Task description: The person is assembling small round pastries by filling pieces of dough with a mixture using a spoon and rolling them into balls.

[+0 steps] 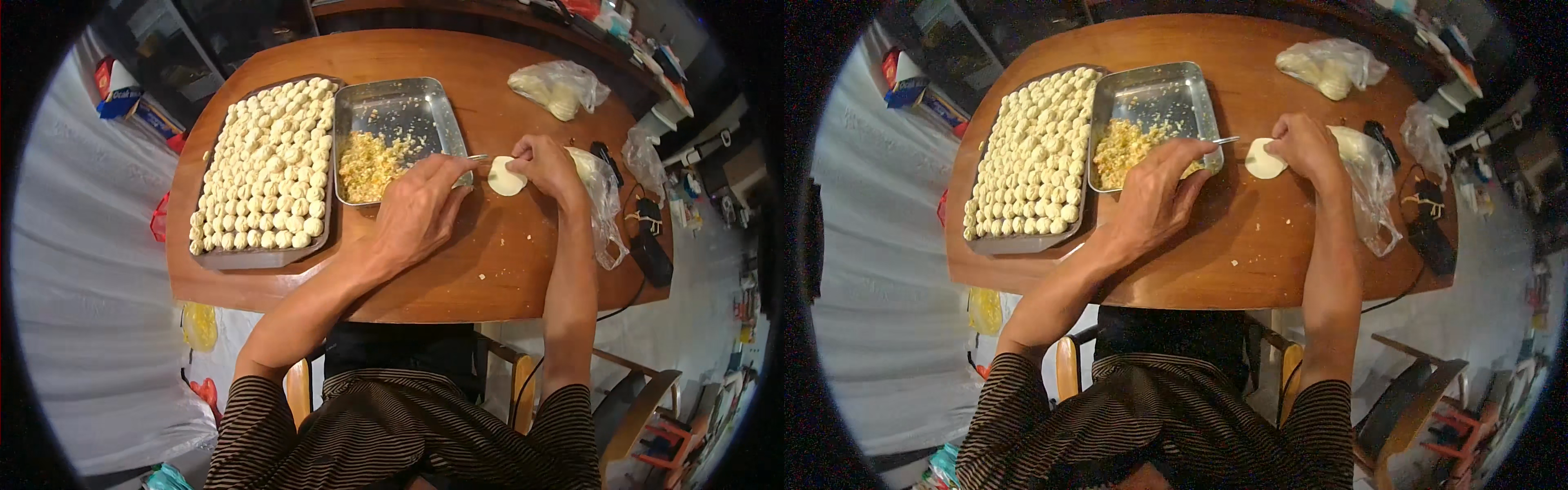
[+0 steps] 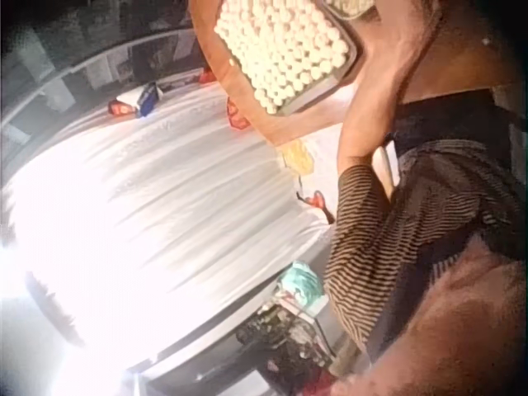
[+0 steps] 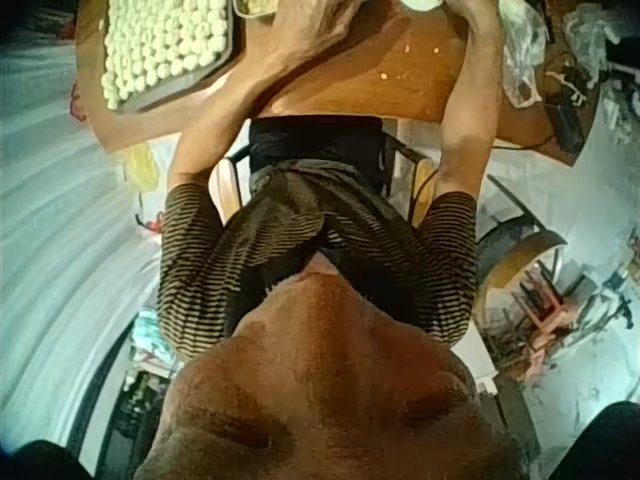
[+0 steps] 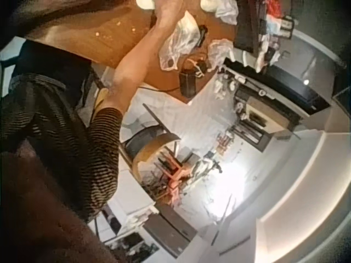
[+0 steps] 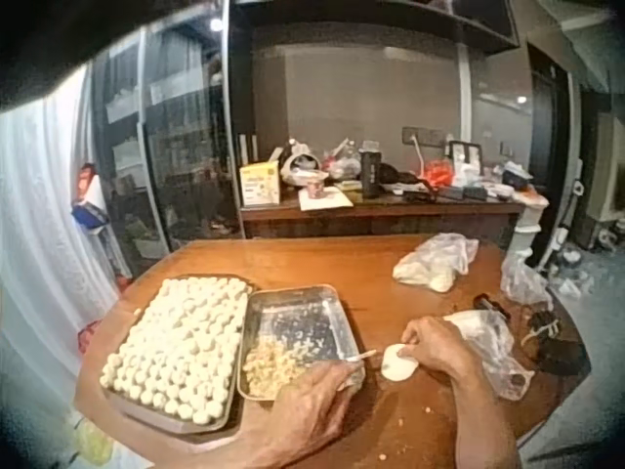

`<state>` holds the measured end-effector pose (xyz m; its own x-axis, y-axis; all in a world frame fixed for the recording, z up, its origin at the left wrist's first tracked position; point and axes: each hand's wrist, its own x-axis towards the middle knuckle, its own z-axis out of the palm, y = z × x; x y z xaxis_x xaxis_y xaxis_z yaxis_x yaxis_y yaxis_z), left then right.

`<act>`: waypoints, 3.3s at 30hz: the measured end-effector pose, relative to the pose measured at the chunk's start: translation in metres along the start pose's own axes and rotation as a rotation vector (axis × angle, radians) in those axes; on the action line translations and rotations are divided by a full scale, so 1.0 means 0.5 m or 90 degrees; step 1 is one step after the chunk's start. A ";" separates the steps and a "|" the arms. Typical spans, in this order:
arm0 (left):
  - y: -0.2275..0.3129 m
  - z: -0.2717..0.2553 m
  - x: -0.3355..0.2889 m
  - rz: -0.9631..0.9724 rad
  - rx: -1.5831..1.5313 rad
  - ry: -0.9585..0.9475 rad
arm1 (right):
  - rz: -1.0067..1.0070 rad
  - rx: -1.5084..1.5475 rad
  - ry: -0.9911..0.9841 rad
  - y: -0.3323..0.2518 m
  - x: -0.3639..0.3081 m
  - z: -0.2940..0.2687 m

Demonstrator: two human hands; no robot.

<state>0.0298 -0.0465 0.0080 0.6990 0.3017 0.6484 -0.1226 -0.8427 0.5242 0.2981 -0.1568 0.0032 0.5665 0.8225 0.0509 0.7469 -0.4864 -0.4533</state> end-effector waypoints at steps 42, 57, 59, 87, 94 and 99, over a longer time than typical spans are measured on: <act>-0.077 -0.041 0.008 -0.543 -0.994 0.127 | -0.619 0.155 0.211 -0.258 -0.072 0.048; -0.096 -0.065 0.026 -0.458 -0.707 0.215 | -0.100 0.047 0.246 -0.153 -0.028 0.062; -0.103 -0.077 0.029 -0.452 -0.718 0.267 | -0.046 0.078 0.131 -0.148 -0.024 0.061; -0.153 -0.084 0.023 -0.441 -0.628 0.336 | -0.109 0.521 0.075 -0.210 0.010 0.067; -0.161 -0.090 0.024 -0.418 -0.627 0.339 | -0.165 0.329 0.194 -0.200 0.034 0.117; -0.165 -0.105 0.021 -0.426 -0.622 0.347 | -0.167 0.436 0.055 -0.242 -0.005 0.112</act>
<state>0.0104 0.0494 0.0006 0.4779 0.8694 0.1256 -0.4844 0.1415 0.8633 0.1870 -0.0833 0.0080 0.4455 0.8468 0.2907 0.4933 0.0387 -0.8690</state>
